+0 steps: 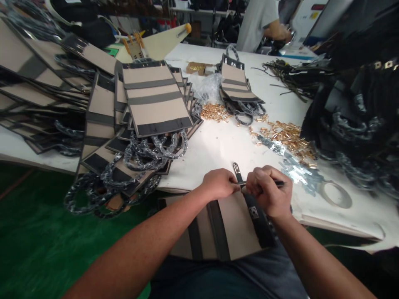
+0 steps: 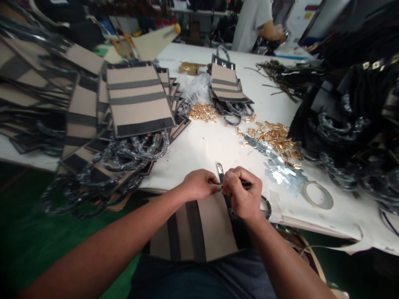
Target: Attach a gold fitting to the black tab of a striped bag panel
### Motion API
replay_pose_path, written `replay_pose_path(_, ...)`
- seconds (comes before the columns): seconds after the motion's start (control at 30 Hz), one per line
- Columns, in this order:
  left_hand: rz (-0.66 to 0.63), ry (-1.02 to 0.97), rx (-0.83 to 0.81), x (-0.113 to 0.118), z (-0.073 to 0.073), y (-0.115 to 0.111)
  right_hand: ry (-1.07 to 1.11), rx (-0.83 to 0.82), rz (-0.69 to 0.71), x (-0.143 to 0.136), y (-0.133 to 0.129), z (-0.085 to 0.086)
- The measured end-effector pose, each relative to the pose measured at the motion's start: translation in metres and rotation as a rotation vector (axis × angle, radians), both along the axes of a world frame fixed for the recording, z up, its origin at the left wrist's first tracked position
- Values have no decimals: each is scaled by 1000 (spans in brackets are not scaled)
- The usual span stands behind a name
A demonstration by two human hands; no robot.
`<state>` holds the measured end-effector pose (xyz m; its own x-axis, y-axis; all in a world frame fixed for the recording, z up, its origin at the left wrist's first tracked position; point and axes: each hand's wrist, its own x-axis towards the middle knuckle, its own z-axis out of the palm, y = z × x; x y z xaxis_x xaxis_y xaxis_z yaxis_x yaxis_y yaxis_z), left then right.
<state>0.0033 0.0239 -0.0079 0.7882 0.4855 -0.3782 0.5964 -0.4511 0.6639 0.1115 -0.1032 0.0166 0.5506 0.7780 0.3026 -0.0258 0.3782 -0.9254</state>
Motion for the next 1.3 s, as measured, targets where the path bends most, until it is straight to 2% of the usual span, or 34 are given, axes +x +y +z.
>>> replay_pose_path(0.13, 15, 4, 5, 0, 0, 0, 1, 127, -37, 4, 0, 3)
replay_pose_path(0.27, 30, 4, -9, -1, -1, -1, -35, 14, -31, 5, 2, 1)
replay_pose_path(0.43, 44, -7, -9, 0, -2, -1, -48, 86, -51, 6, 0, -5)
replay_pose_path(0.6, 40, -18, 21, -1, 3, -5, -45, -63, -56, 9, 1, -15)
replay_pose_path(0.67, 65, -116, 183, -11, 3, -21, -47, -81, -56, 11, 2, -16)
replay_pose_path(0.73, 79, -283, 435, -29, -2, -48, -65, -106, -49, 13, 2, -14)
replay_pose_path(0.8, 12, -424, 620, -50, -13, -81, -83, -124, -45, 13, 2, -12)
replay_pose_path(0.9, -190, -451, 702, -75, -35, -125, -75, -128, -60, 12, 3, -9)
replay_pose_path(0.97, -279, -368, 715, -81, -48, -142, -72, -129, -61, 12, 4, -7)
replay_pose_path(1.07, -289, -238, 718, -77, -55, -151, -96, -145, -48, 13, 4, -7)
replay_pose_path(1.3, -299, -195, 692, -69, -46, -149, -55, -157, -33, 14, 9, -8)
